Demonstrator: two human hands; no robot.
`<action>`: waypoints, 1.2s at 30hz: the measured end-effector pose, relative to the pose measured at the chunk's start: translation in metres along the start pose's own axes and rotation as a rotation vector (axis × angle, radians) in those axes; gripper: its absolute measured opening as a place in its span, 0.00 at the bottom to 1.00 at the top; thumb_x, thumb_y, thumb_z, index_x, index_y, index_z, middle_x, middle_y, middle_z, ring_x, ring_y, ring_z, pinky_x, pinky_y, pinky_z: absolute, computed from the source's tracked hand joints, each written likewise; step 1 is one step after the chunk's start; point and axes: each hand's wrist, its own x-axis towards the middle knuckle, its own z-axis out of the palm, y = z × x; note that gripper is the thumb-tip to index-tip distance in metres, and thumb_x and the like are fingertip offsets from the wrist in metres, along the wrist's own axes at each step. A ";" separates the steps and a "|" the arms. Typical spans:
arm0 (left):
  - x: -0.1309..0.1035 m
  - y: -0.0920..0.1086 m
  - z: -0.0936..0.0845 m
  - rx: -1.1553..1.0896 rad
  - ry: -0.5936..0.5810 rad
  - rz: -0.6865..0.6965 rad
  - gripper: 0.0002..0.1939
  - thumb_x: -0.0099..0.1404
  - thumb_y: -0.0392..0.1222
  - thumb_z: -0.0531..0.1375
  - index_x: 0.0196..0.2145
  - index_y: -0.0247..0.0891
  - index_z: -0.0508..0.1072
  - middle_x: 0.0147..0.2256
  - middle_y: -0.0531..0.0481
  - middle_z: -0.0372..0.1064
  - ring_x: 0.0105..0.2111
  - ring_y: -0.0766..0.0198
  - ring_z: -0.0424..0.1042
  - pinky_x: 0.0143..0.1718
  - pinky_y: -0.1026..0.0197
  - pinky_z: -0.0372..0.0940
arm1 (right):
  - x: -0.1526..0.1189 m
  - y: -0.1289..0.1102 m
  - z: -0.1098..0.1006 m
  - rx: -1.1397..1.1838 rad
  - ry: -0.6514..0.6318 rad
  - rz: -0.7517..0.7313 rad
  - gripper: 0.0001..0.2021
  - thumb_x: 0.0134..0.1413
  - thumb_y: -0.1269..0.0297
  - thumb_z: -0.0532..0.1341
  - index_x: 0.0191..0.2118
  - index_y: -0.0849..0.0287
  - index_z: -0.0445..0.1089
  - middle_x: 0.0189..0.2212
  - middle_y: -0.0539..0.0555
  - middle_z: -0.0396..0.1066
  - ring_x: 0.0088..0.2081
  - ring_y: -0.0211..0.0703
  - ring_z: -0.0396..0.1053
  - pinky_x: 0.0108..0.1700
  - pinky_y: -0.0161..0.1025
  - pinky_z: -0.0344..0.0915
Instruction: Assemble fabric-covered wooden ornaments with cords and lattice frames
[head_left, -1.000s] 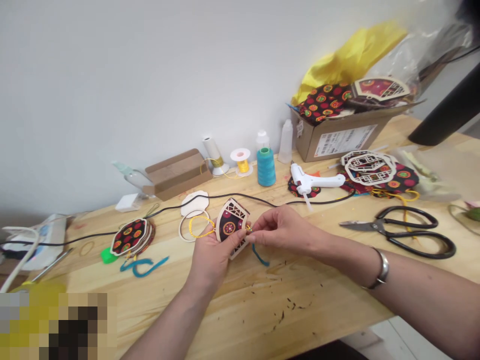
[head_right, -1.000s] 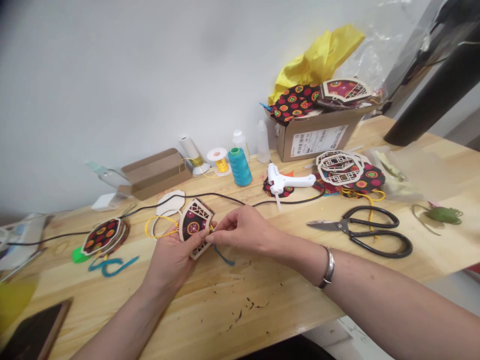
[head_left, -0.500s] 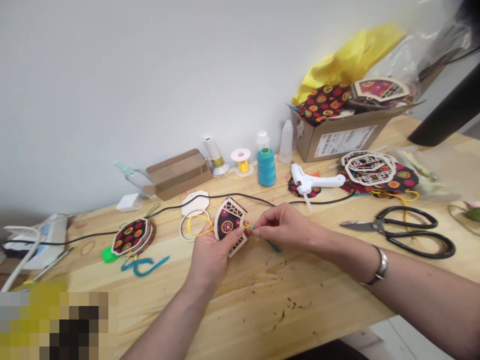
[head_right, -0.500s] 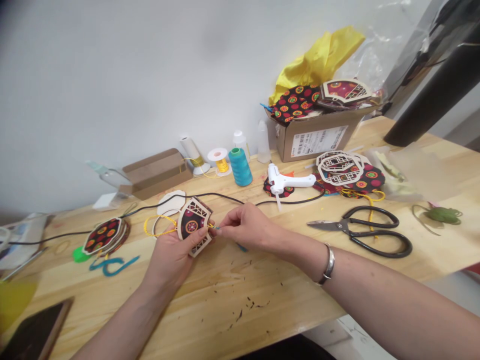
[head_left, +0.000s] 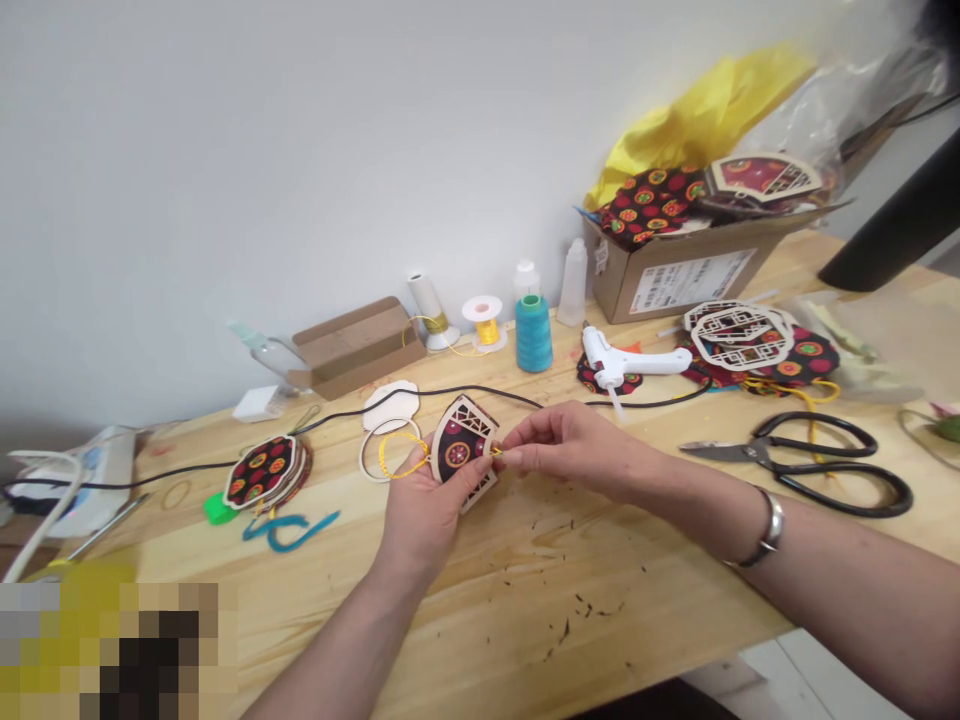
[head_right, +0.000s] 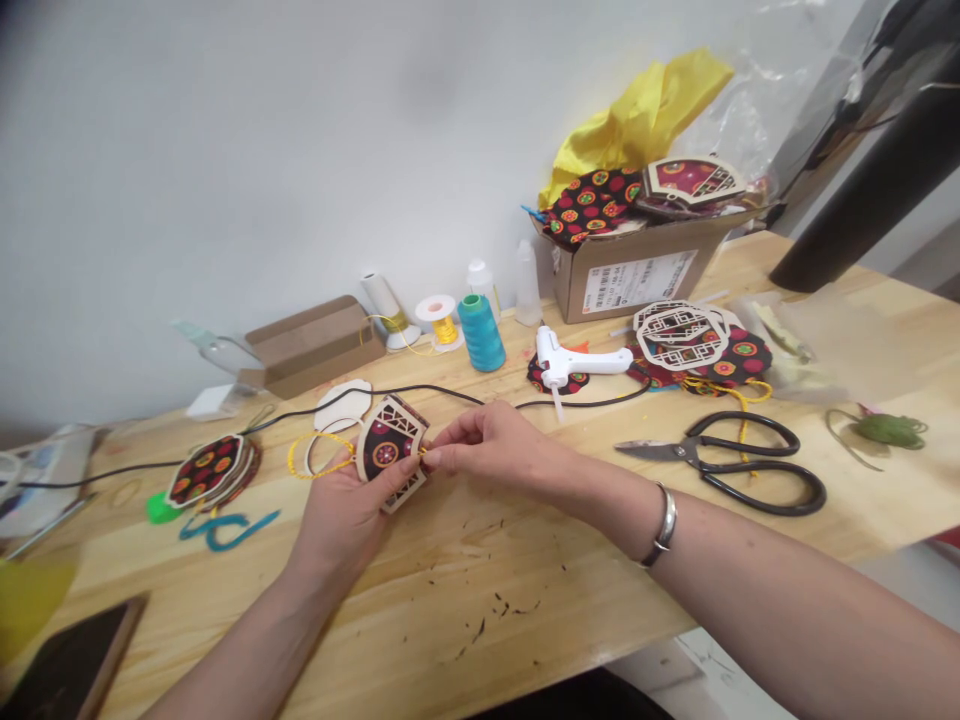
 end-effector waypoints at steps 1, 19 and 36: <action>0.000 0.000 0.001 0.002 -0.006 -0.005 0.18 0.51 0.38 0.69 0.39 0.35 0.72 0.35 0.49 0.76 0.33 0.63 0.74 0.39 0.61 0.69 | 0.000 0.001 -0.001 -0.007 0.006 -0.022 0.10 0.50 0.62 0.63 0.33 0.64 0.76 0.20 0.47 0.66 0.20 0.28 0.54 0.22 0.29 0.51; -0.002 0.000 0.003 -0.043 -0.019 -0.036 0.16 0.49 0.37 0.69 0.37 0.36 0.73 0.32 0.50 0.76 0.30 0.65 0.74 0.36 0.63 0.69 | 0.004 0.006 0.000 -0.091 0.093 -0.024 0.07 0.46 0.66 0.61 0.27 0.63 0.75 0.21 0.49 0.70 0.22 0.32 0.59 0.24 0.31 0.53; -0.002 0.000 0.002 -0.057 -0.020 -0.049 0.16 0.50 0.37 0.69 0.37 0.35 0.73 0.33 0.49 0.76 0.31 0.64 0.74 0.36 0.61 0.70 | 0.005 0.007 0.001 -0.048 0.105 -0.065 0.09 0.44 0.63 0.65 0.33 0.61 0.74 0.16 0.43 0.60 0.18 0.29 0.52 0.20 0.31 0.47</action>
